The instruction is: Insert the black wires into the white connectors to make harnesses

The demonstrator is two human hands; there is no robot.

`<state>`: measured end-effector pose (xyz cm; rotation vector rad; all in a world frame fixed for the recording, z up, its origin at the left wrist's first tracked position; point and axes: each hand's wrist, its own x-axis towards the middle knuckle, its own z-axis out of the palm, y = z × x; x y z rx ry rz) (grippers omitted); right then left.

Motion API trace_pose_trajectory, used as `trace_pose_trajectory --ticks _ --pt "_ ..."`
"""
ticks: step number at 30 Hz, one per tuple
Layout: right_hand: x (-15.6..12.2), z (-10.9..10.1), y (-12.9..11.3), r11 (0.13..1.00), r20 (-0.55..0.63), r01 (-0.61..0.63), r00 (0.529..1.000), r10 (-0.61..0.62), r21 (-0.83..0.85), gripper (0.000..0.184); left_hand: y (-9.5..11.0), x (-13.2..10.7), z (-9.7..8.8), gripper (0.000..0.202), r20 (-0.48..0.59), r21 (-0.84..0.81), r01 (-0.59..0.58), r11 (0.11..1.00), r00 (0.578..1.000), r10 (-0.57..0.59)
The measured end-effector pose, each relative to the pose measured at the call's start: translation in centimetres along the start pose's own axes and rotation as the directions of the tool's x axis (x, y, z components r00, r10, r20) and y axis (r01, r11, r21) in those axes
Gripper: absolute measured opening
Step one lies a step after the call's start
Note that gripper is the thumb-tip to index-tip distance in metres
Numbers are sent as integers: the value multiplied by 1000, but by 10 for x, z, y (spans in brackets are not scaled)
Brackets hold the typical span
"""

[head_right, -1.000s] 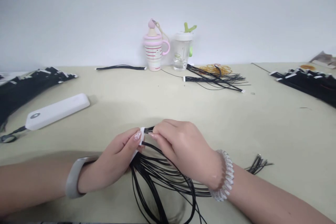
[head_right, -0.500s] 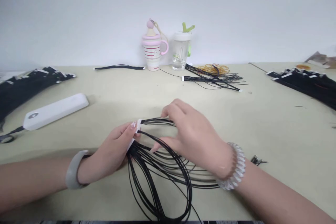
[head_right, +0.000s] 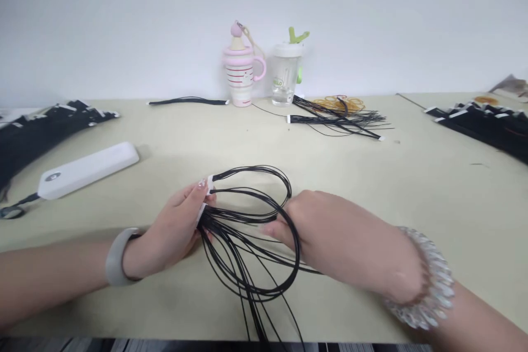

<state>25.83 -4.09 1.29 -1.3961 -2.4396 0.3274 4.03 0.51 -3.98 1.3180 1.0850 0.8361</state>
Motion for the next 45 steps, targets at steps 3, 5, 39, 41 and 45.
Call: trace_pose_trajectory --ticks 3,5,39,41,45 --pt "10 12 -12 991 160 48 985 -68 124 35 3 -2 0 38 4 138 -95 986 995 96" --pt "16 22 -20 982 85 65 993 -81 178 30 5 -3 1 38 6 203 -128 971 992 130" --pt "19 -56 52 585 -514 78 580 632 807 26 6 -7 5 38 124 224 -192 955 978 167" --pt "18 -49 42 548 -460 37 591 662 836 28 7 -8 5 38 141 210 -195 958 976 167" --pt "18 -18 8 718 -389 -37 820 419 695 20 7 -8 6 38 143 200 -197 960 975 170"
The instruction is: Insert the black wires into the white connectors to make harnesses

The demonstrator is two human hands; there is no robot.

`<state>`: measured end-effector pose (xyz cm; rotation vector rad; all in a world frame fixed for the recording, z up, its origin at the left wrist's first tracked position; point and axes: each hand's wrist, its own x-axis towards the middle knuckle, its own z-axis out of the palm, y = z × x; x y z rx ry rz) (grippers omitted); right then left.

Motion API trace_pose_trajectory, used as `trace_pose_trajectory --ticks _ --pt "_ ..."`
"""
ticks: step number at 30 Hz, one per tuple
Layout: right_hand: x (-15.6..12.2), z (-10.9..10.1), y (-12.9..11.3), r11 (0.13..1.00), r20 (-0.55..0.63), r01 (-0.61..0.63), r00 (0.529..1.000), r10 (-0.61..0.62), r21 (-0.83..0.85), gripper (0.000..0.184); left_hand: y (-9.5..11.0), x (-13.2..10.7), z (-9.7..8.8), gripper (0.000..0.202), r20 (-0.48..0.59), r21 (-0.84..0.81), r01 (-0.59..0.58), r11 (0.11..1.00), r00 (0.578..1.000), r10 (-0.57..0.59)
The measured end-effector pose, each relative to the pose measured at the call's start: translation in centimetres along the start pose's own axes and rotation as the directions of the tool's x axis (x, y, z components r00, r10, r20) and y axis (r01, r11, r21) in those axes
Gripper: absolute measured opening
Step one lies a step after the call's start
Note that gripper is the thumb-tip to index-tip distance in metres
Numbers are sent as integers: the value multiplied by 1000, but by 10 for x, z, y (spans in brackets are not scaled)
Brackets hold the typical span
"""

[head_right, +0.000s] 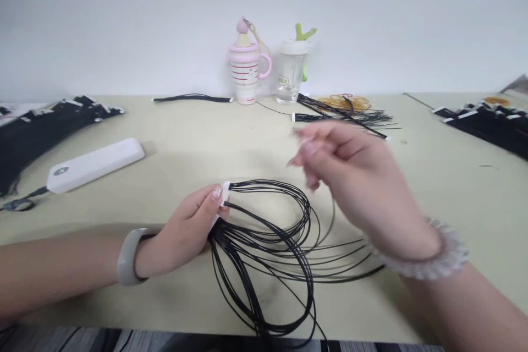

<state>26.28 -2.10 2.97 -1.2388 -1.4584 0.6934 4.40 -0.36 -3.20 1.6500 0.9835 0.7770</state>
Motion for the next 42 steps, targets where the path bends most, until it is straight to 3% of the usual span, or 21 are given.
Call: trace_pose_trajectory --ticks 4,8,14,18,29,35,42 --pt "-20 30 1 887 293 261 944 -153 -380 15 -2 0 0 38 -32 -2 -8 1000 999 8" --pt "-23 41 9 806 397 383 895 -203 -452 17 -2 1 0 37 -23 6 -25 1000 999 25" --pt "-26 49 19 705 368 473 876 -312 -528 19 0 0 -1 37 0 81 -52 995 999 52" --pt "-26 51 22 636 434 540 836 -335 -551 21 -1 0 -2 37 14 97 -59 994 998 58" --pt "-23 53 27 600 435 572 818 -376 -559 23 1 1 -2 35 18 144 -105 984 995 103" --pt "-25 52 24 591 428 593 805 -411 -546 24 -2 1 -3 34 73 166 -150 975 988 140" --pt "-23 52 21 479 473 647 762 -442 -594 23 -4 3 -3 33 83 178 -150 972 987 137"
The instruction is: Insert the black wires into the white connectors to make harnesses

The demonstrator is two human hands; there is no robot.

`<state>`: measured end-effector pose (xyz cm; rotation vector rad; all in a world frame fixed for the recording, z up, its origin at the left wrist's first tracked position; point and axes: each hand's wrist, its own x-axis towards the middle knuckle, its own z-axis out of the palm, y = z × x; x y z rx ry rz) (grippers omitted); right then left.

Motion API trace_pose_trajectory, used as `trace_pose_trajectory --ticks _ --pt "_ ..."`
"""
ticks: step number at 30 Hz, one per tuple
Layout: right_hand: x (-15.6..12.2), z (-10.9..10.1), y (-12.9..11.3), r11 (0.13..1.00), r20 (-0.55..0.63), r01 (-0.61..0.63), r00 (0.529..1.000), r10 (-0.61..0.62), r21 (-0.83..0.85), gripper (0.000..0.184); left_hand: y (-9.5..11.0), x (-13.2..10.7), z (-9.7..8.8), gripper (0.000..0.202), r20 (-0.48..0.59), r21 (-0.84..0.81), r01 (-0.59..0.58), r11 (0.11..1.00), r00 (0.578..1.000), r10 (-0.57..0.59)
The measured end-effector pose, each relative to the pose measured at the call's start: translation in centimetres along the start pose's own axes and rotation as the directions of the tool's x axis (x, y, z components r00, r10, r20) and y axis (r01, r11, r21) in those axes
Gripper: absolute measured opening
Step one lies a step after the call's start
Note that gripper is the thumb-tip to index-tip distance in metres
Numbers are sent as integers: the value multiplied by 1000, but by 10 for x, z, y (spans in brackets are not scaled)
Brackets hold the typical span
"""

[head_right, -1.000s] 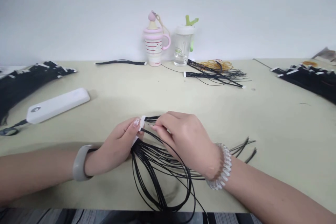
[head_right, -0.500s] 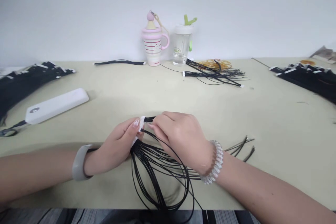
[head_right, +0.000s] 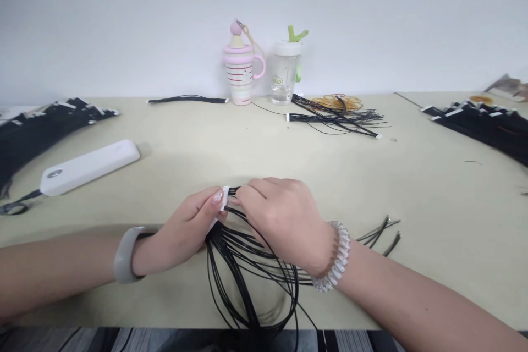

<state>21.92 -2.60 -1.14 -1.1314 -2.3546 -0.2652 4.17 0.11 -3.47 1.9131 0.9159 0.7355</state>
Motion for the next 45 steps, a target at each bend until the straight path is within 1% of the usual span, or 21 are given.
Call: trace_pose_trajectory --ticks 4,11,16,18,20,23,26,30,32,34,35,37,39,40,42,45 --pt "0 -1 -1 1000 31 -6 999 7 -15 21 0 -1 0 33 7 7 1 1000 1000 -1" --pt "-1 1 -1 985 27 75 997 -72 -157 20 -1 -2 0 33 5 16 -16 1000 1000 16" --pt "-2 4 0 993 -24 45 999 -47 -111 21 0 -4 0 32 12 18 -36 999 999 35" --pt "-1 4 -1 987 -37 77 996 -82 -139 20 0 -4 0 32 19 17 -38 999 999 37" --pt "0 3 -2 972 -46 122 990 -134 -202 20 0 -4 0 32 23 12 -42 999 999 42" --pt "2 2 -5 953 -59 153 983 -174 -261 25 -1 -4 0 31 25 0 -47 999 999 47" --pt "3 1 -6 952 -53 152 984 -171 -265 27 -1 -5 0 32 20 0 -30 1000 999 30" --pt "4 1 -7 956 -35 142 987 -156 -255 26 2 -4 0 34 -22 -1 -4 1000 1000 4" --pt "4 2 -6 962 -25 140 988 -150 -235 23 4 -4 -1 34 -37 -5 9 1000 999 -9" --pt "3 3 -5 975 -12 110 993 -115 -191 20 5 -4 -1 35 -44 -3 11 1000 999 -11" --pt "2 4 -5 985 -6 75 997 -77 -153 19 5 -5 -1 35 -46 -2 4 1000 999 -4" --pt "1 4 -5 999 7 -38 999 38 -38 20 6 -6 -1 35 -42 -5 -23 1000 999 22" --pt "0 3 -7 982 43 -158 987 154 106 23 6 -7 -1 36 -36 -9 -53 999 998 52" --pt "0 2 -7 965 69 -200 979 191 171 24 6 -8 -1 36 -33 -12 -64 998 997 63" --pt "1 0 -9 938 115 -241 969 219 250 25 6 -9 -2 35 -28 -17 -78 997 997 77" --pt "1 -4 -9 929 121 -250 967 225 273 25 5 -9 -2 36 -48 -31 -50 998 998 49"
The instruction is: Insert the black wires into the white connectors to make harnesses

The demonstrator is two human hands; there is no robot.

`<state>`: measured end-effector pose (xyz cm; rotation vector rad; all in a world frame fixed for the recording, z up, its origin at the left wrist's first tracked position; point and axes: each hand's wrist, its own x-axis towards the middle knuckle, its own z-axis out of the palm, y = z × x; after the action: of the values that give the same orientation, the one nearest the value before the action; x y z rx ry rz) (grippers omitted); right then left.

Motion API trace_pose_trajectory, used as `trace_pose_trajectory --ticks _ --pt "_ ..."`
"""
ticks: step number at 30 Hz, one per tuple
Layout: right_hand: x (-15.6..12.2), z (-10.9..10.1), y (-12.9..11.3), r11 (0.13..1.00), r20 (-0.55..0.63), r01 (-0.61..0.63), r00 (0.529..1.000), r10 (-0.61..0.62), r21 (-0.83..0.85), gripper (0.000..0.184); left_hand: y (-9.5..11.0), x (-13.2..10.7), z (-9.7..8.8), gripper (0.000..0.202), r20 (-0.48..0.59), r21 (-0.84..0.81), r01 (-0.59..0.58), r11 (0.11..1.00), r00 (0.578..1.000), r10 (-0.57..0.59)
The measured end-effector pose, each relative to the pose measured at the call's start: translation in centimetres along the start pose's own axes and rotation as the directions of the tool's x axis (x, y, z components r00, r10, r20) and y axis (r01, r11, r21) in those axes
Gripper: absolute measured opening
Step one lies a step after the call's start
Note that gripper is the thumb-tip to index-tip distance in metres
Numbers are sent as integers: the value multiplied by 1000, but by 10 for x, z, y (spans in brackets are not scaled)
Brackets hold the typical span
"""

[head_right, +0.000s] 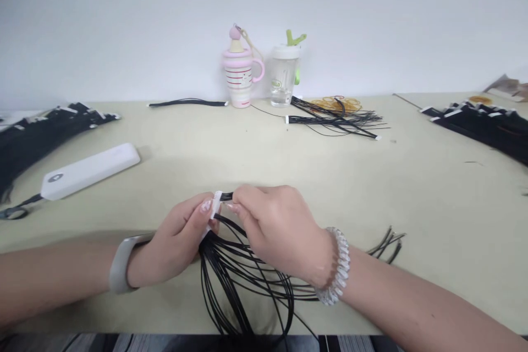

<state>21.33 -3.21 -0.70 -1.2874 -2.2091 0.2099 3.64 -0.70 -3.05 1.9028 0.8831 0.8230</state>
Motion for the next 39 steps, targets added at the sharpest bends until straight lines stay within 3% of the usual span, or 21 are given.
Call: trace_pose_trajectory --ticks 4,19,32,39 --pt "0 -2 1 1000 -19 -16 1000 16 -2 23 -2 1 0 36 -32 -20 55 998 998 -56" --pt "0 0 1 999 -1 23 1000 -23 -49 25 -2 1 1 34 20 9 -1 1000 1000 1" --pt "0 -5 4 986 29 153 988 -151 -62 23 -3 1 2 34 29 49 -30 998 999 29" --pt "0 0 6 986 -55 154 986 -158 -62 22 0 1 2 32 89 50 -50 998 995 45"
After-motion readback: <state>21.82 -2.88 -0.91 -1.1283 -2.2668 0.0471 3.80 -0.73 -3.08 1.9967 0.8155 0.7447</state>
